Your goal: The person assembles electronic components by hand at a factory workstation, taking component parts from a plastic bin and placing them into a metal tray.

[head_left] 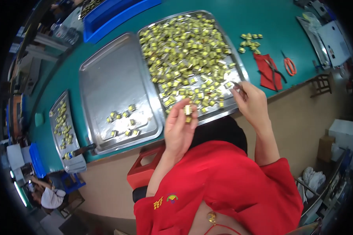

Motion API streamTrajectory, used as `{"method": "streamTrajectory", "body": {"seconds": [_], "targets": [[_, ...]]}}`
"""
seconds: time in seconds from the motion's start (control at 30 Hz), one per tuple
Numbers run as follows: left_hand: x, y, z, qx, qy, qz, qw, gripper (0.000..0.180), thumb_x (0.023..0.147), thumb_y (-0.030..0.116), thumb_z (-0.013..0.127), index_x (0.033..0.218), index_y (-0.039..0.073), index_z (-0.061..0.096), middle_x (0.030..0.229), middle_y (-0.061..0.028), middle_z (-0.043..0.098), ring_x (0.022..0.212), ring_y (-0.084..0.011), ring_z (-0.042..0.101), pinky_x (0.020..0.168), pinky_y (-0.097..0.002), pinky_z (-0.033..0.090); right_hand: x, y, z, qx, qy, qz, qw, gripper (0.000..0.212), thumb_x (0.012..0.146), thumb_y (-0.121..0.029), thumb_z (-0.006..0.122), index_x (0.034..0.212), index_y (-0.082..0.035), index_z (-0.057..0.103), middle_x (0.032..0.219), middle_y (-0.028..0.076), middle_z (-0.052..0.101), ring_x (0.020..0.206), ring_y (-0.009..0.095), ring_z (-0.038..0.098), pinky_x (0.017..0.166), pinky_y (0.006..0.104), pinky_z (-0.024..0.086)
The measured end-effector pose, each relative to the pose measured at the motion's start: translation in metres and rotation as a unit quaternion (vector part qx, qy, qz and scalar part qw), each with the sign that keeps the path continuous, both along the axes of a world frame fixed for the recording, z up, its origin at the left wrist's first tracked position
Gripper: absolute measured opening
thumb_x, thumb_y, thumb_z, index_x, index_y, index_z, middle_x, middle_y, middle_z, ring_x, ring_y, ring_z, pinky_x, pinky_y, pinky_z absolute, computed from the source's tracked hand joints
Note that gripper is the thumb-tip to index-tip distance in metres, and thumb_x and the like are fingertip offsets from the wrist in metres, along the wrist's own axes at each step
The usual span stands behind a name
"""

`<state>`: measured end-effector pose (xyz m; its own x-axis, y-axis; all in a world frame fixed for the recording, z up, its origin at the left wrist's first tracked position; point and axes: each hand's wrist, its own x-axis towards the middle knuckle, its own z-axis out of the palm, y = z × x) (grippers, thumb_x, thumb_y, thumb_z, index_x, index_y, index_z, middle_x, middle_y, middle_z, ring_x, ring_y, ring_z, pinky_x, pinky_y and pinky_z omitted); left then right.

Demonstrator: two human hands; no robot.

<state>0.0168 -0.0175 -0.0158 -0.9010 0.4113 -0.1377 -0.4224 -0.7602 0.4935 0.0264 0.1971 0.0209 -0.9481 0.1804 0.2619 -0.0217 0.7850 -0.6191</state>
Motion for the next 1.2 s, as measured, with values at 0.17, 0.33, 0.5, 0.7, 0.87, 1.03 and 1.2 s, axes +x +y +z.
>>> {"method": "streamTrajectory", "body": {"seconds": [0.17,0.33,0.5,0.7,0.87,1.03,1.2], "targets": [[-0.011,-0.006,0.005,0.016,-0.088,-0.032,0.996,0.026,0.099,0.022,0.038,0.11,0.003,0.051,0.098,-0.0116,0.055,0.085,-0.019,0.056,0.064,-0.0253,0.044,-0.007,0.022,-0.006,-0.01,-0.04,0.022,0.999,0.021,0.076,-0.002,0.066,0.096,0.0,0.06,0.087,0.012,0.058,0.073,0.022,0.06,0.062,0.0292,0.045],[-0.016,-0.004,0.013,-0.015,-0.072,-0.11,0.991,0.022,0.099,0.025,0.039,0.094,0.006,0.049,0.08,-0.0088,0.052,0.063,-0.014,0.053,0.041,-0.0189,0.033,-0.018,0.02,-0.024,0.0,-0.023,0.061,0.998,0.018,0.077,-0.001,0.064,0.094,0.0,0.06,0.086,0.011,0.058,0.072,0.025,0.06,0.062,0.0319,0.046],[-0.017,0.005,0.024,-0.12,-0.046,-0.109,0.986,0.021,0.097,0.018,0.044,0.105,0.001,0.053,0.082,-0.0072,0.054,0.07,-0.011,0.051,0.048,-0.0197,0.034,-0.017,0.024,-0.013,-0.061,-0.043,0.077,0.994,0.018,0.075,-0.002,0.067,0.092,0.0,0.061,0.073,0.009,0.058,0.062,0.016,0.057,0.056,0.0265,0.043],[-0.014,0.01,0.019,-0.203,0.069,-0.098,0.972,0.031,0.087,0.002,0.059,0.118,0.001,0.056,0.099,-0.0062,0.06,0.08,-0.0069,0.051,0.062,-0.0184,0.041,-0.016,0.012,0.012,-0.441,-0.201,0.124,0.866,0.016,0.076,-0.009,0.072,0.088,0.0,0.065,0.072,0.001,0.062,0.064,0.004,0.052,0.055,0.0202,0.039],[-0.013,0.008,0.017,-0.308,0.233,-0.043,0.921,0.03,0.086,0.002,0.06,0.116,0.001,0.059,0.1,-0.0044,0.058,0.082,-0.0063,0.051,0.069,-0.0174,0.042,-0.018,-0.009,0.017,-0.556,-0.267,0.176,0.767,0.017,0.079,-0.009,0.07,0.091,0.001,0.064,0.076,0.003,0.064,0.064,0.002,0.052,0.056,0.0162,0.038],[-0.007,0.003,0.011,-0.147,0.032,-0.021,0.988,0.026,0.086,0.002,0.061,0.112,0.0,0.058,0.091,-0.0032,0.054,0.069,-0.0053,0.048,0.051,-0.0156,0.032,-0.009,-0.031,0.006,-0.568,-0.145,0.155,0.795,0.026,0.077,0.0,0.069,0.101,0.002,0.059,0.084,0.006,0.064,0.059,0.001,0.047,0.052,0.0154,0.036],[-0.004,0.003,0.011,-0.136,-0.002,-0.023,0.99,0.025,0.085,0.002,0.063,0.109,0.001,0.057,0.088,-0.0021,0.053,0.068,-0.0053,0.047,0.05,-0.0156,0.031,-0.003,-0.041,-0.002,-0.49,-0.107,0.176,0.847,0.029,0.074,0.008,0.069,0.1,0.002,0.058,0.089,0.002,0.055,0.061,0.0,0.043,0.053,0.0159,0.036]]}}
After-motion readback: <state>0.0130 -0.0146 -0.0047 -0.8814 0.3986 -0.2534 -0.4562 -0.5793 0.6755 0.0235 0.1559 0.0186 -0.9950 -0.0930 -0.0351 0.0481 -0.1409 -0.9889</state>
